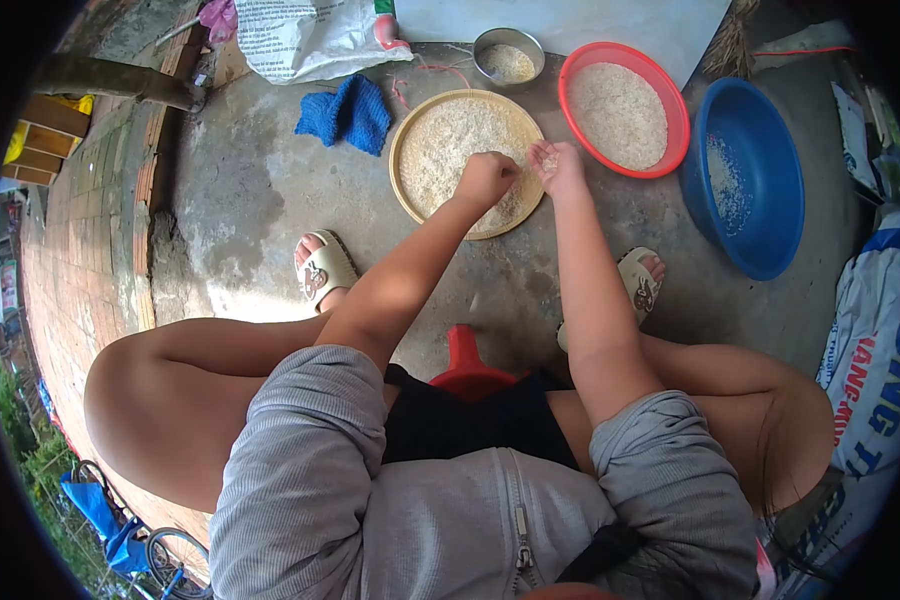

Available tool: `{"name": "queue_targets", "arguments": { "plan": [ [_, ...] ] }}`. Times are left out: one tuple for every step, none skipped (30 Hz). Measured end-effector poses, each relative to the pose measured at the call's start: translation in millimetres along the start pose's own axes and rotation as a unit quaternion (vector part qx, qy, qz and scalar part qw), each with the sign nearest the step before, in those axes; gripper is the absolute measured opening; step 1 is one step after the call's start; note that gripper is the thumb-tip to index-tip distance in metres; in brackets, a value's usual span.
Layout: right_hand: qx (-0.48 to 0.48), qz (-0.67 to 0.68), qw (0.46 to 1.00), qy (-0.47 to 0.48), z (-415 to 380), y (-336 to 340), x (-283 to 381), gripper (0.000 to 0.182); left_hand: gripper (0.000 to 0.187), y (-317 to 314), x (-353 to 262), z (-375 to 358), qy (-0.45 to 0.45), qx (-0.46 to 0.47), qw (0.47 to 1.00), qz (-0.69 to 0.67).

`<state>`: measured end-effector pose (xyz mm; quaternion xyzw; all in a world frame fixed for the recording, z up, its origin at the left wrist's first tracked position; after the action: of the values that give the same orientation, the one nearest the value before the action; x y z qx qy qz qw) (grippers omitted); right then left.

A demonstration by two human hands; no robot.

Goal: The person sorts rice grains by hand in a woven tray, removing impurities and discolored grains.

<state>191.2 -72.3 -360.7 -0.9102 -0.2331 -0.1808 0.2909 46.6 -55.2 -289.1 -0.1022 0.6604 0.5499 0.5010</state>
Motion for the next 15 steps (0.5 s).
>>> {"name": "queue_targets", "arguments": {
  "plan": [
    [0.019,-0.026,0.999,-0.001,-1.7,-4.0,-1.6,0.027,0.014,13.4,-3.6,6.5,0.013,-0.032,0.999,-0.017],
    [0.018,-0.024,1.0,-0.001,-2.2,-6.6,-3.0,0.027,0.014,20.2,-10.9,12.9,0.012,-0.03,0.999,-0.017],
    [0.033,-0.03,0.999,-0.017,-2.8,-10.4,-6.9,0.026,0.015,28.2,-19.0,19.0,0.027,-0.043,0.997,-0.052],
    [0.048,-0.035,0.998,-0.033,-1.3,-12.2,-10.4,0.026,0.017,32.2,-23.2,23.5,0.04,-0.054,0.994,-0.088],
    [0.045,-0.033,0.998,-0.032,0.7,-11.6,-11.0,0.026,0.017,34.0,-29.9,26.5,0.039,-0.051,0.994,-0.09],
    [0.114,-0.022,0.992,-0.045,1.9,-21.2,-13.3,0.024,0.019,29.4,-40.2,29.9,-0.009,-0.023,0.998,-0.05],
    [0.182,-0.012,0.981,-0.058,1.4,-30.2,-15.6,0.023,0.021,24.2,-50.3,31.4,-0.058,0.005,0.998,-0.009],
    [0.129,0.01,0.991,-0.033,6.9,-24.5,-15.1,0.022,0.025,25.7,-54.4,30.8,-0.067,-0.016,0.998,0.01],
    [0.126,0.01,0.991,-0.032,3.5,-27.4,-12.9,0.022,0.025,22.2,-54.0,30.5,-0.067,-0.014,0.998,0.008],
    [0.052,0.05,0.997,-0.021,1.7,-20.0,-8.1,0.026,0.026,28.5,-52.3,28.4,-0.057,-0.081,0.994,0.034],
    [-0.022,0.089,0.996,-0.01,-2.4,-12.0,-5.0,0.03,0.027,35.4,-50.6,24.9,-0.047,-0.149,0.986,0.061],
    [-0.035,0.129,0.991,-0.005,13.2,0.8,-3.4,0.03,0.027,27.6,-39.2,23.3,-0.023,-0.129,0.99,0.051],
    [-0.036,0.13,0.991,-0.004,11.8,4.4,0.7,0.03,0.027,19.4,-30.9,18.4,-0.023,-0.128,0.99,0.051],
    [-0.063,0.137,0.989,0.008,10.0,11.4,5.4,0.031,0.027,2.7,-25.3,13.5,-0.038,-0.068,0.994,0.082],
    [-0.089,0.144,0.985,0.02,8.3,16.8,9.7,0.032,0.027,-13.4,-21.2,8.2,-0.053,-0.008,0.992,0.112]
  ]
}}
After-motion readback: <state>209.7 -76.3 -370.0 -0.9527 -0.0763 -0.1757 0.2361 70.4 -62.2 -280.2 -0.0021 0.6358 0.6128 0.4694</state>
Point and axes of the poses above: each hand's wrist, its own z-axis towards the middle knuckle, its own y-axis out of the back of the hand, x = y × z, the point moved 7 cm from there along z, towards the middle knuckle, and after that the axes turned 2 degrees about -y, right-handed, at the moved point
